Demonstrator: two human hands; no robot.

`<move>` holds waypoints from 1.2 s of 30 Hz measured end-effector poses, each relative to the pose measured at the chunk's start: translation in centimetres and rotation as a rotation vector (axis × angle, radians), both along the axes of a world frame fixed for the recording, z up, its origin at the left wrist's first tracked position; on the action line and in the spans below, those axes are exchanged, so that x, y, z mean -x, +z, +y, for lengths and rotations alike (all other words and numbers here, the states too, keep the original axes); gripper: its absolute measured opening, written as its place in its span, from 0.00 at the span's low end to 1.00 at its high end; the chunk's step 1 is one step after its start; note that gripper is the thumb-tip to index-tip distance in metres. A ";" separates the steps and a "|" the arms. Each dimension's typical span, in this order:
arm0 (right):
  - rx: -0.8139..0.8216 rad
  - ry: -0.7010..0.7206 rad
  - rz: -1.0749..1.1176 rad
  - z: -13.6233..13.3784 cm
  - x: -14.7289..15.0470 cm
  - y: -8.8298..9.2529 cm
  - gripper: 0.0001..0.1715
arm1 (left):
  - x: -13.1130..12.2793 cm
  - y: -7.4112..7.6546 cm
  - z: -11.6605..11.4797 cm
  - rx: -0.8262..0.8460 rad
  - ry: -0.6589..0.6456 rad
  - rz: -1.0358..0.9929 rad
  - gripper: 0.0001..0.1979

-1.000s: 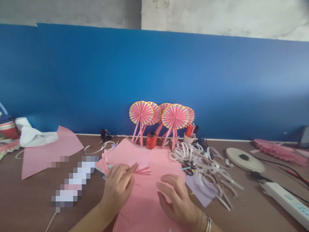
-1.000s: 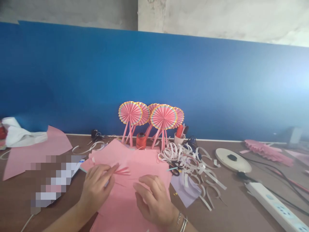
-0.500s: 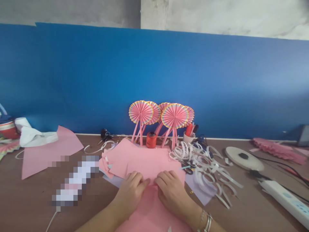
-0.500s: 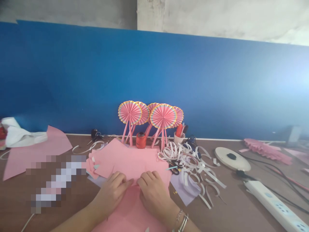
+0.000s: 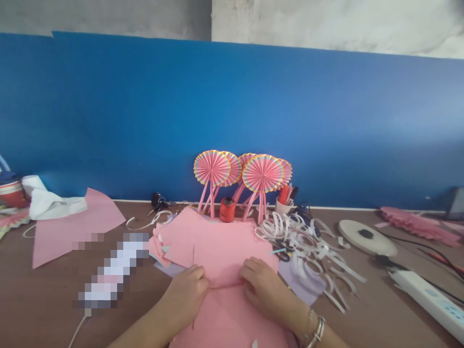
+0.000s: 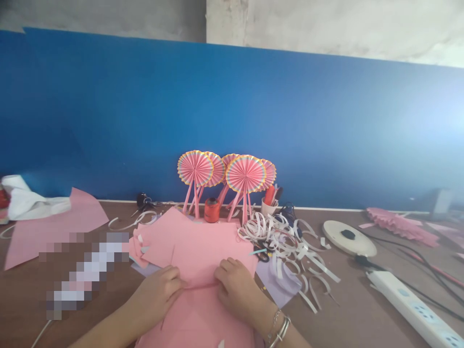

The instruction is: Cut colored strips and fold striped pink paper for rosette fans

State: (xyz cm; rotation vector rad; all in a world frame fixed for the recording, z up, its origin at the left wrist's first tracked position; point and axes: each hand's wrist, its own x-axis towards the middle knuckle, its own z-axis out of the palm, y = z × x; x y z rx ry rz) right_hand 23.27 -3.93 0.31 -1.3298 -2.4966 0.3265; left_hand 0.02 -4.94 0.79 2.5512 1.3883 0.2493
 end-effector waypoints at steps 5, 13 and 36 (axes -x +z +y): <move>0.119 -0.080 0.196 0.5 -0.1 0.2 0.12 | 0.5 0.2 0.7 0.115 0.124 -0.119 0.10; 0.164 -0.067 0.292 0.7 -0.3 0.4 0.08 | 1.2 -0.2 1.6 0.167 0.159 -0.264 0.10; 0.153 -0.177 0.233 1.2 0.8 0.3 0.09 | 1.4 -1.0 2.1 0.147 0.200 -0.314 0.10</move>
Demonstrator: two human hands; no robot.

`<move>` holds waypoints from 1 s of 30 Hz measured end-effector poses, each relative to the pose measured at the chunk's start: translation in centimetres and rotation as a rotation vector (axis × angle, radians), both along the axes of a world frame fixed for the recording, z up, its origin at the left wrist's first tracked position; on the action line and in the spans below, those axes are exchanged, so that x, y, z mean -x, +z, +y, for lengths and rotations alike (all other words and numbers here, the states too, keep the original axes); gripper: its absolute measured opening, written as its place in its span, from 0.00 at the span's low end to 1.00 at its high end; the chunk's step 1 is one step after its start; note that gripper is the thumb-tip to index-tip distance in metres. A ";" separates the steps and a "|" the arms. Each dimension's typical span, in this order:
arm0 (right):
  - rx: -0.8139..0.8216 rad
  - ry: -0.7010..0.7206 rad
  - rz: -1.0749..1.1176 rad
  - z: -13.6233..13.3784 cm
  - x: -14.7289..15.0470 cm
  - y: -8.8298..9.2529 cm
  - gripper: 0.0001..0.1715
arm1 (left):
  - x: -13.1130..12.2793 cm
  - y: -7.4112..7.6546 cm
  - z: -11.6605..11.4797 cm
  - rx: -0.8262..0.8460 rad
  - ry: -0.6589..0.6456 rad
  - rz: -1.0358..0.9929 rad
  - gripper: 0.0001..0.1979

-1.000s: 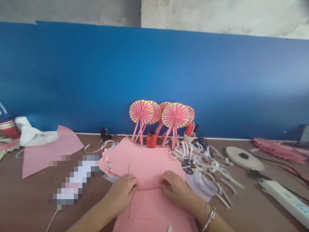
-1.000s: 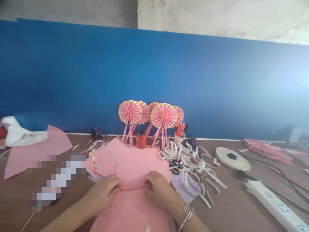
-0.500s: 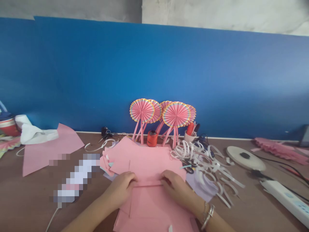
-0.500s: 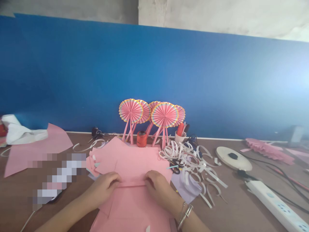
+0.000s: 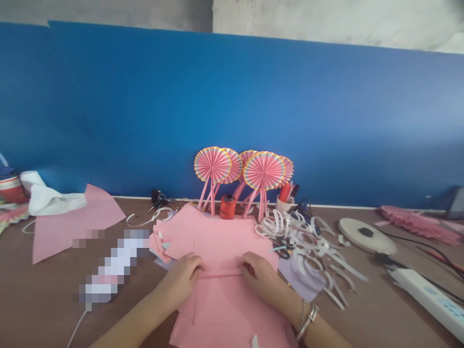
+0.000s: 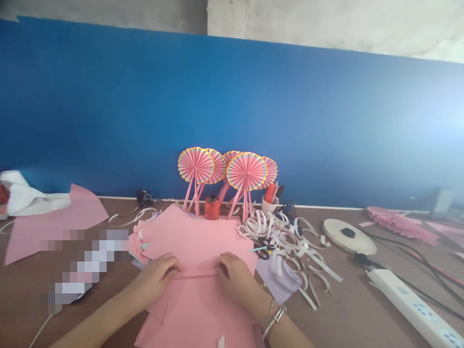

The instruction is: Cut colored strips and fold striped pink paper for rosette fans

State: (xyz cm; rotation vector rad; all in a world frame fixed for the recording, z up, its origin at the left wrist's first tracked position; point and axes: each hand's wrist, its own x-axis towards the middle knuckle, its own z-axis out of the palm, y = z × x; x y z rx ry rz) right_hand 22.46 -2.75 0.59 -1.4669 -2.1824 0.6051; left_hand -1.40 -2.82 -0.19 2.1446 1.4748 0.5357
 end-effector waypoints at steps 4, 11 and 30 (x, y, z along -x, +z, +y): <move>0.006 -0.008 -0.029 0.1 0.1 0.0 0.09 | -0.1 -0.1 -0.1 -0.011 -0.014 0.021 0.10; -0.028 -0.005 -0.092 0.1 0.1 -0.8 0.09 | -0.3 0.0 -0.5 -0.053 -0.094 0.185 0.12; -0.192 0.281 -0.252 -0.7 0.0 0.0 0.17 | 0.4 1.5 0.0 -0.318 -0.255 0.432 0.15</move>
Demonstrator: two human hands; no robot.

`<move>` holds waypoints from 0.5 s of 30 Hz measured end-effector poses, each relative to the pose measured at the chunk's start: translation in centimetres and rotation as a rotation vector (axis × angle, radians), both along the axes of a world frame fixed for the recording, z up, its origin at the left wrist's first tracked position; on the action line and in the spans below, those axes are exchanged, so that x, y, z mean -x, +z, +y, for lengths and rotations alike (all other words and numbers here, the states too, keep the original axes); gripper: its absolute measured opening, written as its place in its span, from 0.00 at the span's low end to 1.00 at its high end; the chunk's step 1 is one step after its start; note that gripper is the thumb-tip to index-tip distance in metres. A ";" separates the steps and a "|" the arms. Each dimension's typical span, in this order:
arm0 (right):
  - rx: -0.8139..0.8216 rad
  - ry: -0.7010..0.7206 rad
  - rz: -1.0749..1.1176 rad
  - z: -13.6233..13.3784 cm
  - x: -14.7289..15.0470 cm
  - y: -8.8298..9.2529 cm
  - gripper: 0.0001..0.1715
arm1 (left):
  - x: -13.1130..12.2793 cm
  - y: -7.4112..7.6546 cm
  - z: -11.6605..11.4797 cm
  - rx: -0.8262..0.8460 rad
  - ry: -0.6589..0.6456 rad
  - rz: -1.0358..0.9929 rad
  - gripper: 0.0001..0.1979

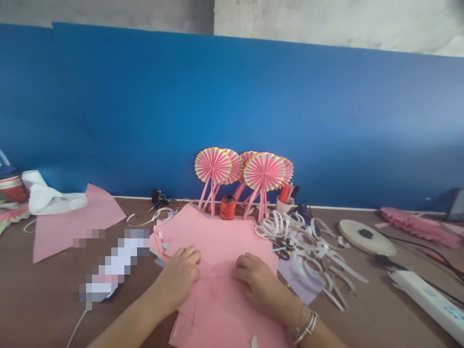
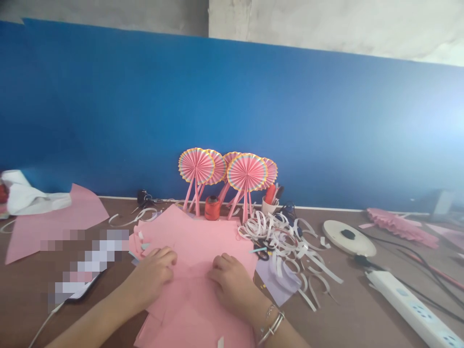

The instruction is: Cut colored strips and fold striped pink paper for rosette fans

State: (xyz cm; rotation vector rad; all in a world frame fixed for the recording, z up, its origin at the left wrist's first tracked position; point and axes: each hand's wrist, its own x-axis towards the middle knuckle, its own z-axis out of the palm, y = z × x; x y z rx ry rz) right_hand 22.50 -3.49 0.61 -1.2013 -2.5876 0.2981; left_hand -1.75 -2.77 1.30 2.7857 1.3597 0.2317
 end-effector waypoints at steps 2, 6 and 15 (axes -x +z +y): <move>0.012 0.005 0.015 -0.1 -0.1 0.1 0.18 | 0.4 0.1 0.3 -0.027 0.069 -0.042 0.14; 0.008 0.006 0.100 0.0 -0.3 0.1 0.18 | 0.8 0.3 0.0 -0.206 0.144 -0.324 0.16; 0.235 -0.281 0.729 1.4 -0.6 -1.7 0.12 | -0.8 -1.3 -1.4 -0.103 -0.084 -0.536 0.15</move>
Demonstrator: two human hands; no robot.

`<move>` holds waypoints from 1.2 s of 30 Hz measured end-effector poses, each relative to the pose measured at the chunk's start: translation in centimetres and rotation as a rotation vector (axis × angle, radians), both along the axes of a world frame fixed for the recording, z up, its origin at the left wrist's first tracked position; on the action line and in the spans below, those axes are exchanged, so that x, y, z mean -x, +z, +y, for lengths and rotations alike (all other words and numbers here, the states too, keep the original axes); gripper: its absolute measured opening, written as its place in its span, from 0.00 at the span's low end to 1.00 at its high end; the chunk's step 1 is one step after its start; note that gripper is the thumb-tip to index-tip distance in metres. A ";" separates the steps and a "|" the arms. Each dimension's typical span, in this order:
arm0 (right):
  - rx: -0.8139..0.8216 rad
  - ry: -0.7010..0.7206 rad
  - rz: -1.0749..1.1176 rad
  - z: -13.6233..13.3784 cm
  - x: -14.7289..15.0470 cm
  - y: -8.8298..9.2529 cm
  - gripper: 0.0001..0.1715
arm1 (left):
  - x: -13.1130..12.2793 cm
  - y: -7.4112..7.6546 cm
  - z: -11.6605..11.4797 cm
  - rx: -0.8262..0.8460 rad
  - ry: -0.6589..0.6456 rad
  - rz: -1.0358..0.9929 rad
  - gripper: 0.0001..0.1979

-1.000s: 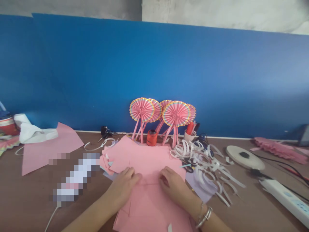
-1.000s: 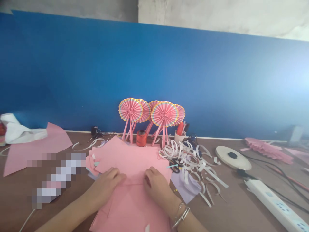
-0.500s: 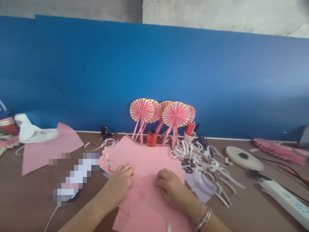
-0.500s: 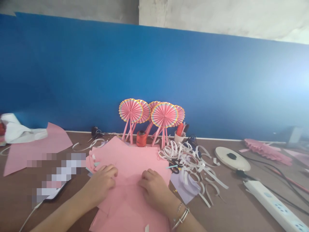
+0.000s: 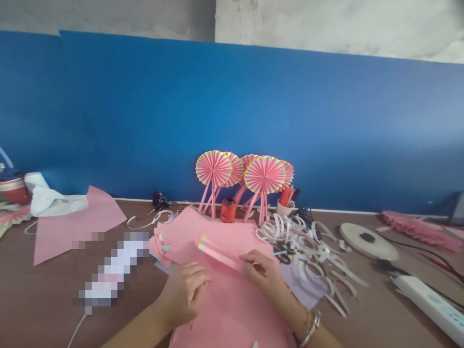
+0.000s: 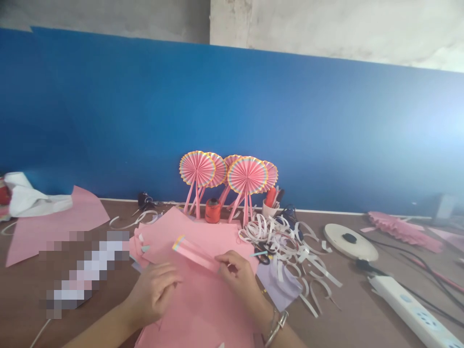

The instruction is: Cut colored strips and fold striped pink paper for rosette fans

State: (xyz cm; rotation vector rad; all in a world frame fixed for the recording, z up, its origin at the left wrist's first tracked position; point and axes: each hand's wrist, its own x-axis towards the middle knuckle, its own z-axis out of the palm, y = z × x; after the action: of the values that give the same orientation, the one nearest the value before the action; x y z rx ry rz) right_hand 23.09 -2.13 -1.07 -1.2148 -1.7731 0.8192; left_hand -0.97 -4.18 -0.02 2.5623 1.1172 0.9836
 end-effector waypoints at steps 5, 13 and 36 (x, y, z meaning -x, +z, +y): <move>-0.081 0.038 0.027 -0.9 0.4 0.6 0.12 | -1.5 0.1 -0.3 0.431 0.069 -0.233 0.14; -0.345 0.272 -0.187 -2.9 1.8 1.9 0.18 | -3.2 1.1 0.0 0.792 0.137 -0.851 0.14; -0.951 0.048 -0.426 -4.0 1.6 2.3 0.22 | -0.6 1.7 0.1 -0.504 0.311 -0.136 0.13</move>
State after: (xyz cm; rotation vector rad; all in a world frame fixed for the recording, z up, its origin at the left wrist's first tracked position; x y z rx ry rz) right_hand 21.52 -6.08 1.27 -0.7070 -2.1329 -0.3161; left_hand -0.41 -4.10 1.66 2.6699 1.4048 1.6768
